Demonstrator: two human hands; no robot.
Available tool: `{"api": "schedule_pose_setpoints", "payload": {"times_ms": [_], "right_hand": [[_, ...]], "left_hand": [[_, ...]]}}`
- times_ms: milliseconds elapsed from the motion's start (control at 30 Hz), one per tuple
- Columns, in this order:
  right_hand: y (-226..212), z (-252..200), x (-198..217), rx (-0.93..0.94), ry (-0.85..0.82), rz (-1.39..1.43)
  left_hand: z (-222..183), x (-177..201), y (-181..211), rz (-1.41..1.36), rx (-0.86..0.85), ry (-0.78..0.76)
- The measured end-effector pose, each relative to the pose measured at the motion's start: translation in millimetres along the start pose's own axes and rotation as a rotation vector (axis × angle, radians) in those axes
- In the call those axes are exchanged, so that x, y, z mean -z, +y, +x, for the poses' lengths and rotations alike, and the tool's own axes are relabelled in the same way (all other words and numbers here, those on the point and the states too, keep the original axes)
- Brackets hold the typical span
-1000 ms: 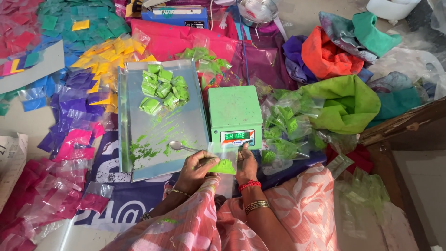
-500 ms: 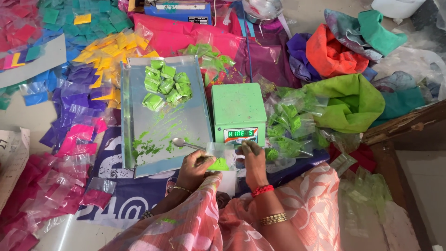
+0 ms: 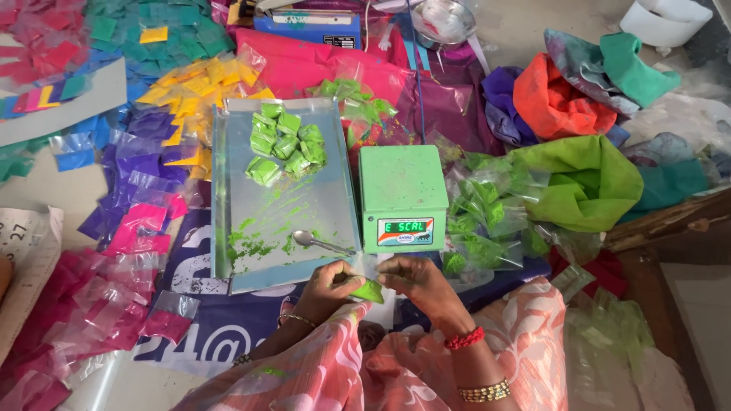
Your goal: Measure and package green powder into small plastic bags using a scale and a spoon.
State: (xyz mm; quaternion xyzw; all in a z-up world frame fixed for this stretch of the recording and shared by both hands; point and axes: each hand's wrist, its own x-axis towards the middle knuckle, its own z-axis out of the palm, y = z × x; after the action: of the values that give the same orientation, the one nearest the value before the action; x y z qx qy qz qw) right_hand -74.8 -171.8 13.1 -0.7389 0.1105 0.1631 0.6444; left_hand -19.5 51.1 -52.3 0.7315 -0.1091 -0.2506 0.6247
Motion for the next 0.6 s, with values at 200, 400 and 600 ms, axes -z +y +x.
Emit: {"api": "schedule_pose_setpoints", "payload": {"times_ms": [200,400,600], "right_hand": [[-33.5,-1.0,-2.8,0.074,-0.037,-0.164],[-79.1,25.5,17.7,0.256,-0.090,-0.522],[-107.1,66.8,73.8,0.519,0.163,-0.658]], "left_hand": [[-5.5,4.7,14.2,-0.023,-0.004,-0.019],[-11.1,8.6,26.0,-0.145,0.087,0.053],[-16.2,8.7,12.0,-0.148,0.155,-0.079]]}}
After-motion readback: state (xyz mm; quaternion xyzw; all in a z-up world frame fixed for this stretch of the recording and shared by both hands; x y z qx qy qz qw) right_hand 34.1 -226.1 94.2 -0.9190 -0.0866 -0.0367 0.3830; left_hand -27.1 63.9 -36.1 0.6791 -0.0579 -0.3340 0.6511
